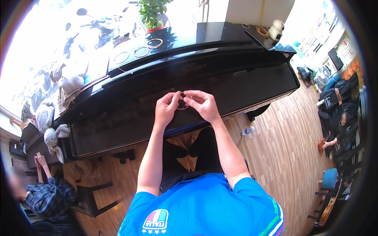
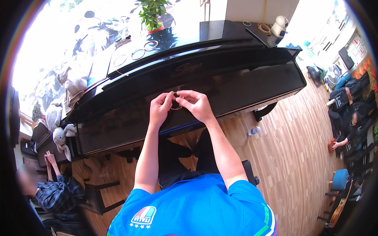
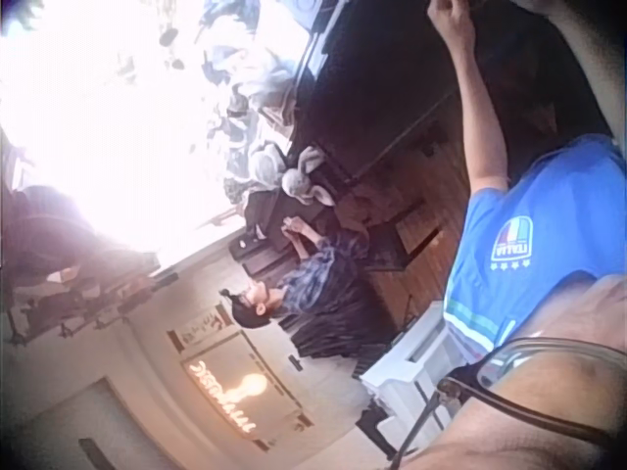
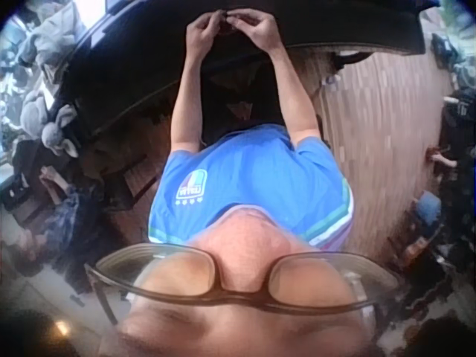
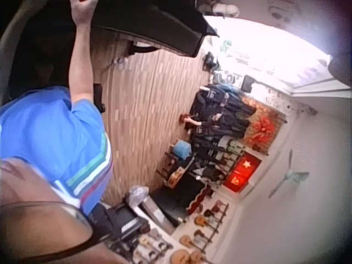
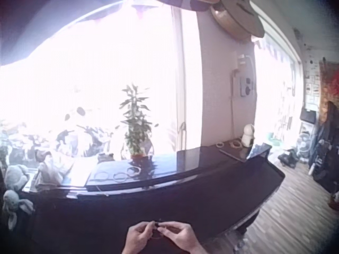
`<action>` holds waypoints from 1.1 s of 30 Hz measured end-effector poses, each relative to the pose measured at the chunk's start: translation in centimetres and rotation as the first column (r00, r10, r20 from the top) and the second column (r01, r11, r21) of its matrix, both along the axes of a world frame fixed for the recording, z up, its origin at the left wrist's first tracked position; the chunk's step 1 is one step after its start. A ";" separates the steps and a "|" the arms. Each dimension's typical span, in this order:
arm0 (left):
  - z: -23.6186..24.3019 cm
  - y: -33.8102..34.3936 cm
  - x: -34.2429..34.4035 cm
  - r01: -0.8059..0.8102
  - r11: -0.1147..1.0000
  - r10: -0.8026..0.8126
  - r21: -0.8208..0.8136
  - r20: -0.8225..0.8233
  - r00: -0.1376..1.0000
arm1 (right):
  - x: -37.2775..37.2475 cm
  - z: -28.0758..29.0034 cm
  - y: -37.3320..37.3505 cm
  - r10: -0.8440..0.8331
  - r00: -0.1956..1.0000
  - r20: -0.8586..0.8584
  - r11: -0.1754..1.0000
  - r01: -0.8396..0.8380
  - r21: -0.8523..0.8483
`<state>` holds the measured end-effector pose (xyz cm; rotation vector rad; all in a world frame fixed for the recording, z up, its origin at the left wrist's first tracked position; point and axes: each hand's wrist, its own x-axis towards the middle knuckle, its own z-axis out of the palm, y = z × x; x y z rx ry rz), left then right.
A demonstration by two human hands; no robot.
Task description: The person sits at a piano and manipulates a thin copper wire by hand. They repeatedly bend the wire into circular loops, adjust the shape, and place the formed loops on the piano surface.
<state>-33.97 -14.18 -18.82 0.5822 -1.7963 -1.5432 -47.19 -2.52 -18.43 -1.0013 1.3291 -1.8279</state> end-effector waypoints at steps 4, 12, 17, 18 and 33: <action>0.1 0.0 0.1 0.006 0.999 -0.006 0.039 -0.010 1.000 | 0.3 -0.8 -0.9 -0.261 0.964 -0.057 0.964 0.258 -0.058; -0.1 -0.2 0.1 0.043 0.999 -0.043 -0.002 -0.073 0.996 | -0.4 0.0 -0.6 -0.234 0.944 0.234 0.965 0.254 -0.061; -0.4 0.0 0.1 0.059 0.995 -0.062 -0.076 -0.042 0.997 | -1.5 -0.1 -0.2 -0.063 0.996 0.069 0.992 0.056 0.109; -0.4 0.0 0.1 0.045 0.995 -0.047 -0.087 -0.022 0.999 | -1.8 -0.1 0.0 0.001 0.999 0.049 0.991 -0.008 0.134; 0.6 0.4 -0.1 0.092 0.994 -0.086 -0.050 0.112 0.990 | -0.4 0.1 0.4 -0.064 0.990 -0.124 0.997 0.068 0.030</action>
